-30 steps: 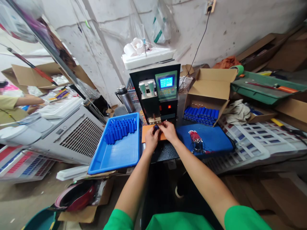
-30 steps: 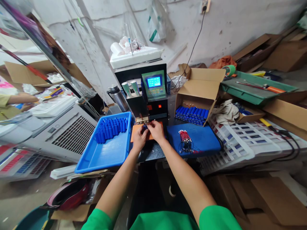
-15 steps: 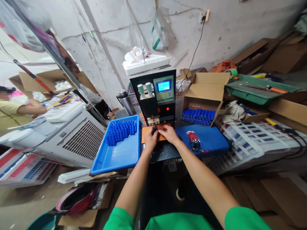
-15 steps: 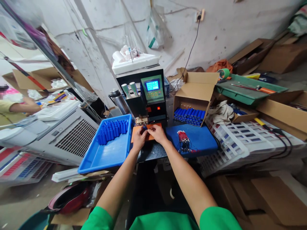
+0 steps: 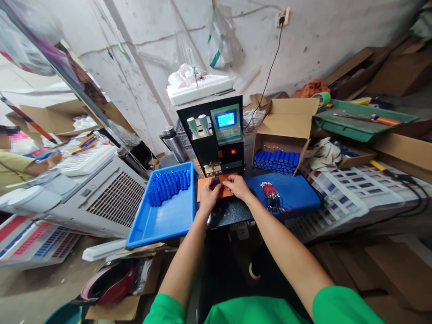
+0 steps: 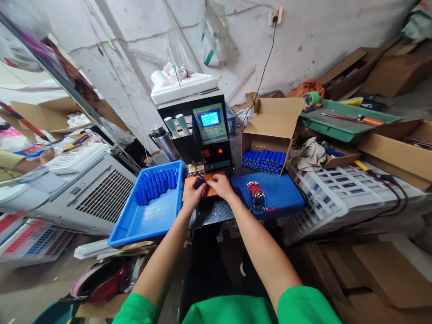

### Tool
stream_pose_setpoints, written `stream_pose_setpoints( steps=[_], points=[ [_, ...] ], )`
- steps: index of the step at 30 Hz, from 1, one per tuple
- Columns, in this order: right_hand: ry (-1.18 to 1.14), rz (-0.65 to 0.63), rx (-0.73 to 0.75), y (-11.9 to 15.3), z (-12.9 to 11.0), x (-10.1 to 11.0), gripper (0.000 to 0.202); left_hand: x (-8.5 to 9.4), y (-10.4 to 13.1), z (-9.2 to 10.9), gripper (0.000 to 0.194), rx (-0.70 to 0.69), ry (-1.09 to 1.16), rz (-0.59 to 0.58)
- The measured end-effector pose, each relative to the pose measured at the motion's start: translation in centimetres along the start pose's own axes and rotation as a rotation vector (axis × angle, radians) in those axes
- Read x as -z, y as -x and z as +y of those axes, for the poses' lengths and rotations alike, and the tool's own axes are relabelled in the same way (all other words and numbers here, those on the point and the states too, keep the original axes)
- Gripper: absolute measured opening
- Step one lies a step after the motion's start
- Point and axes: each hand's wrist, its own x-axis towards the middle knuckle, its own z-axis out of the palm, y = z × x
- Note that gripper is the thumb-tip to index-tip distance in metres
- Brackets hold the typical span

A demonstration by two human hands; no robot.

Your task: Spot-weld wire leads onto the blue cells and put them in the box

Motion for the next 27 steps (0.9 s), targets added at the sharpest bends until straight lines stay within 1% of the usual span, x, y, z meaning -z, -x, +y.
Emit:
stream_pose_setpoints(
  steps=[2,4,7,9,13,16,18,22,25,27],
  points=[
    [-0.036,-0.004,-0.037,0.1,-0.3,0.1,0.022,0.1,0.2,0.0,0.025,0.001,0.024,0.004],
    [-0.059,-0.005,-0.065,0.1,-0.5,0.1,0.023,0.4,0.6,0.0,0.029,0.003,0.024,0.076],
    [-0.081,-0.004,-0.084,0.2,-0.8,0.2,0.024,0.9,1.8,-0.2,0.026,0.001,-0.056,0.213],
    [-0.105,0.002,-0.095,0.3,-0.9,0.2,0.025,1.2,2.8,-0.4,0.023,-0.011,-0.143,0.232],
    [-0.171,0.009,-0.132,0.3,-0.9,0.4,0.024,1.5,4.0,-0.8,0.019,-0.093,-0.277,0.158],
    [-0.193,0.018,-0.149,0.3,-0.9,0.4,0.023,1.5,4.0,-0.9,0.015,-0.152,-0.35,0.112],
    [-0.196,0.019,-0.148,0.3,-0.9,0.5,0.023,1.5,3.9,-0.8,0.013,-0.163,-0.369,0.097],
    [-0.15,-0.031,-0.1,0.4,-1.0,0.6,0.026,1.2,3.6,-0.4,0.013,-0.133,-0.333,0.09],
    [-0.036,-0.089,0.01,0.6,-0.9,0.6,0.024,0.9,3.3,-0.1,0.015,-0.07,-0.257,0.033],
    [0.018,-0.102,0.068,0.7,-0.8,0.6,0.023,0.7,3.0,0.0,0.016,-0.041,-0.23,-0.001]
  ],
)
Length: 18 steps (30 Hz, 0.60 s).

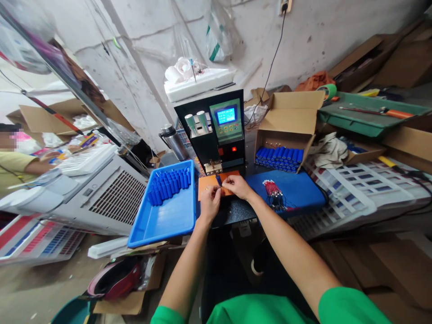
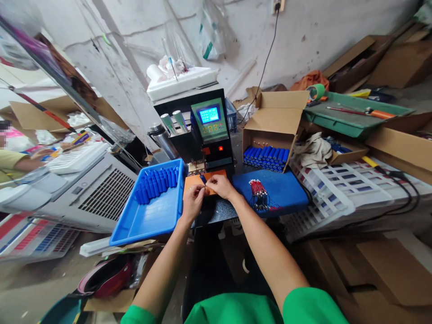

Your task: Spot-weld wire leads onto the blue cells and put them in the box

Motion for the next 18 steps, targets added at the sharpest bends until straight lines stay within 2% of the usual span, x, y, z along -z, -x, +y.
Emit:
stream_pose_setpoints(
  steps=[7,13,18],
  points=[
    [-0.001,-0.022,0.007,-0.2,0.3,-0.2,0.021,-0.3,-0.1,0.3,0.017,0.027,0.037,0.0],
    [-0.137,0.031,-0.065,-0.1,0.1,0.1,0.024,0.3,0.4,0.4,0.018,-0.118,-0.127,0.158],
    [-0.321,0.088,-0.143,0.0,0.0,0.5,0.028,0.2,-0.6,-0.4,0.035,-0.184,-0.175,-0.052]
  ],
)
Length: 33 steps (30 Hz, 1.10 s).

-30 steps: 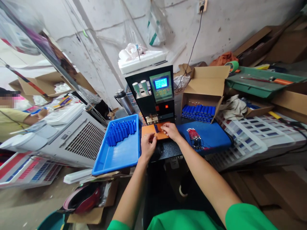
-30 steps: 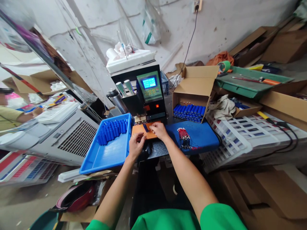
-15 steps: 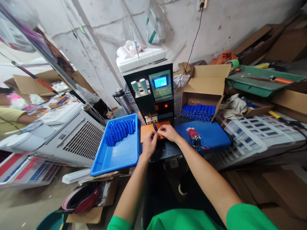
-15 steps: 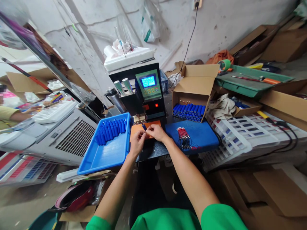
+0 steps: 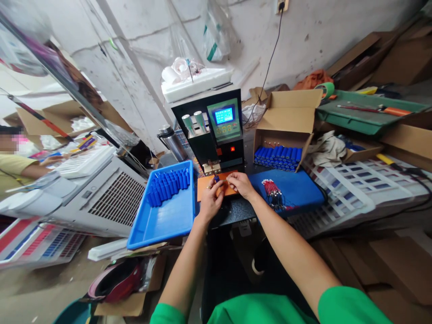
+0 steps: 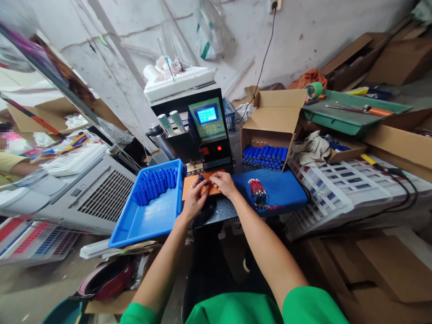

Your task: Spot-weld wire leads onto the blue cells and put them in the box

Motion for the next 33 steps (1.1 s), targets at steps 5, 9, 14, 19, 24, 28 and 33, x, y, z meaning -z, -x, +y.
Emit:
stream_pose_setpoints(
  steps=[5,9,14,19,24,28,33],
  points=[
    [-0.032,0.041,-0.016,0.1,-0.4,-0.1,0.032,-0.4,-0.5,-0.6,0.049,0.033,0.04,-0.05],
    [-0.05,0.062,-0.027,0.1,-0.5,-0.1,0.034,-0.6,-0.3,-0.4,0.041,0.083,0.135,-0.026],
    [-0.031,0.072,-0.022,-0.1,-0.2,-0.2,0.036,-0.5,-1.2,-0.4,0.028,0.168,0.222,0.029],
    [-0.014,0.092,-0.031,-0.5,0.0,-0.3,0.035,-0.5,-2.5,-0.8,0.023,0.199,0.196,0.007],
    [0.008,0.098,-0.049,-0.6,-0.2,-0.4,0.031,-0.9,-2.6,-1.4,0.023,0.243,0.273,-0.018],
    [0.013,0.1,-0.076,-0.7,-0.5,-0.6,0.03,-1.0,-2.5,-1.6,0.022,0.242,0.242,-0.001],
    [-0.004,0.106,-0.077,-0.9,-0.8,-1.3,0.028,-1.0,-2.3,-1.2,0.017,0.224,0.195,0.03]
  ],
)
